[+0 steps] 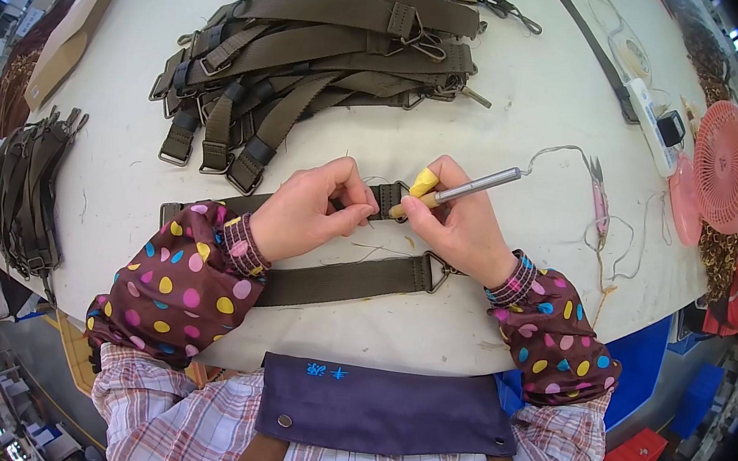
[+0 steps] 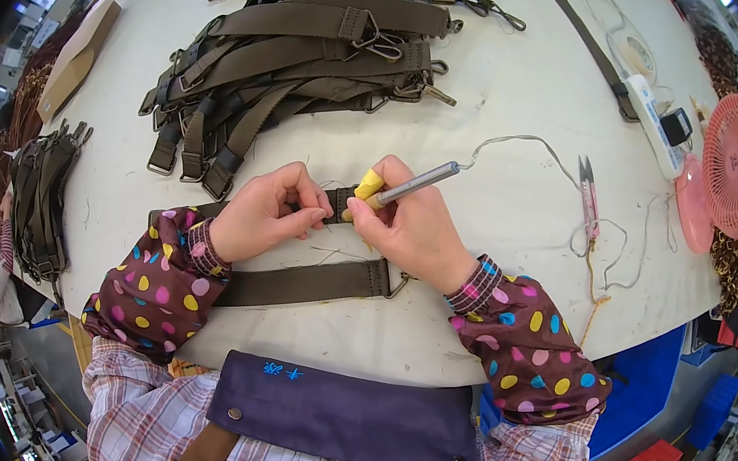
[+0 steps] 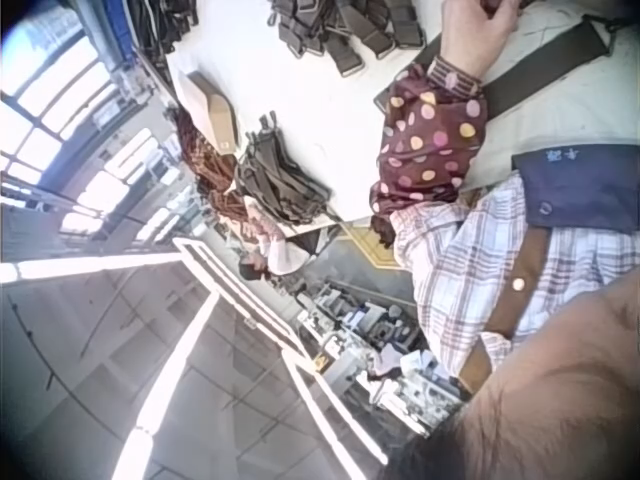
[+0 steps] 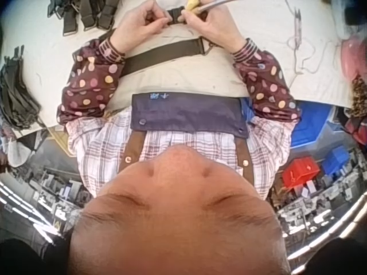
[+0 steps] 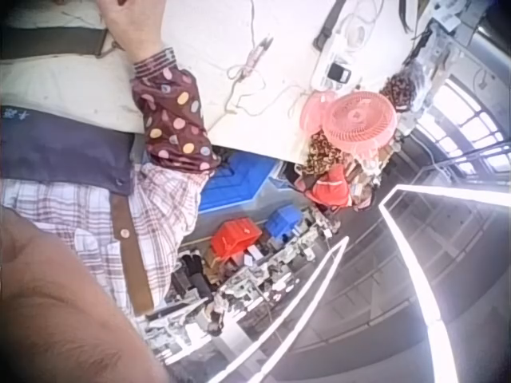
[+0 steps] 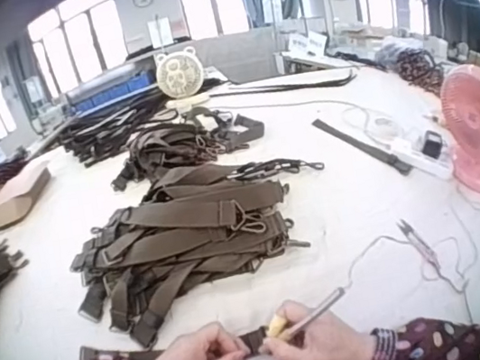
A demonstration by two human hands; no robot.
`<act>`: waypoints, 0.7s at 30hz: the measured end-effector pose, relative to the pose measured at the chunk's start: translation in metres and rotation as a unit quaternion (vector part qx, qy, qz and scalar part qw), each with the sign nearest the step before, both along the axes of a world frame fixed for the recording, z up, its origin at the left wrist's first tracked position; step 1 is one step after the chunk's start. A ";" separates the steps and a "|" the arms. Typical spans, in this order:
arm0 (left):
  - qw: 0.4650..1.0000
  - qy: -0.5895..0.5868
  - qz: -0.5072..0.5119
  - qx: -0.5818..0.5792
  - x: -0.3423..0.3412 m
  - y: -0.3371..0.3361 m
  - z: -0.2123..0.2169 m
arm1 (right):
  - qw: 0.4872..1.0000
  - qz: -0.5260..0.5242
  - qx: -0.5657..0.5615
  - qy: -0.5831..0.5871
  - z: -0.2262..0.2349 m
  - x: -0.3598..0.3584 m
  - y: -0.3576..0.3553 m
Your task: Assembling and inspecting metal hardware on leather or fabric straps using a thread burner or similar hand tool.
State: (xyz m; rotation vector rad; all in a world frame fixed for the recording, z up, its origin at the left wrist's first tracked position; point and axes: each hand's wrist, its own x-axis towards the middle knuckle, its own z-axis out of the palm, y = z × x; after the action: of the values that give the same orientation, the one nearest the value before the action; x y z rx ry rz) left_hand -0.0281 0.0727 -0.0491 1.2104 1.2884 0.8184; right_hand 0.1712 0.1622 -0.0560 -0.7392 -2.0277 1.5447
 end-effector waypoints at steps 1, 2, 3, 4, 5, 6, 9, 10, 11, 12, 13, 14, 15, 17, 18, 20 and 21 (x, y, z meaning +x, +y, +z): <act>1.000 -0.003 -0.001 0.001 0.000 0.000 0.000 | 1.000 -0.001 0.001 -0.003 0.000 0.000 0.000; 1.000 -0.003 -0.001 0.001 0.000 0.000 0.000 | 1.000 -0.001 0.000 -0.003 0.000 0.000 0.000; 1.000 -0.001 -0.003 -0.002 0.000 0.001 0.001 | 1.000 -0.001 -0.003 0.000 0.000 0.000 0.000; 1.000 0.000 -0.006 -0.006 0.000 0.001 0.002 | 1.000 -0.002 -0.007 0.003 0.000 0.000 0.000; 1.000 0.000 -0.005 -0.006 0.000 0.001 0.001 | 1.000 -0.002 -0.007 0.003 0.000 -0.001 0.000; 1.000 -0.006 0.009 0.012 0.002 0.001 0.000 | 1.000 -0.001 -0.005 -0.004 0.001 -0.001 0.000; 0.999 -0.017 0.012 0.028 -0.001 0.001 -0.001 | 1.000 -0.003 -0.011 -0.003 0.003 -0.001 0.000; 0.999 -0.023 -0.001 0.025 -0.003 0.001 -0.001 | 1.000 -0.006 -0.019 0.004 0.003 -0.001 -0.001; 0.999 -0.024 -0.003 0.025 -0.005 0.005 0.005 | 1.000 -0.009 -0.019 0.002 0.002 0.000 0.000; 0.996 0.067 -0.053 0.030 -0.007 0.011 0.019 | 0.999 -0.024 -0.016 0.017 0.001 0.001 0.000; 0.982 0.157 -0.103 0.035 -0.009 0.016 0.025 | 0.999 -0.039 -0.012 0.031 0.001 0.003 0.000; 0.982 0.158 -0.102 0.035 -0.009 0.017 0.025 | 0.999 -0.037 -0.012 0.031 0.002 0.002 0.000; 0.967 0.199 -0.121 0.103 -0.008 0.019 0.024 | 0.999 -0.035 -0.017 0.025 0.005 0.002 0.000; 0.946 0.238 -0.141 0.171 -0.007 0.025 0.024 | 0.999 -0.034 -0.022 0.018 0.006 0.003 0.000; 0.943 0.243 -0.168 0.151 -0.006 0.029 0.025 | 0.999 -0.034 -0.021 0.018 0.005 0.003 0.000; 0.940 0.248 -0.195 0.130 -0.007 0.036 0.024 | 0.999 -0.033 -0.020 0.018 0.003 0.003 0.000; 0.937 0.243 -0.211 0.135 -0.009 0.040 0.020 | 0.999 -0.032 -0.022 0.016 0.002 0.002 0.000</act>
State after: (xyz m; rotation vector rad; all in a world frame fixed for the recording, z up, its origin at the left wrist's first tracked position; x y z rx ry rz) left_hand -0.0368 0.1127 -0.0288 1.9170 1.2511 0.3958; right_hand 0.1735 0.1622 -0.0536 -0.7823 -1.9348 1.5592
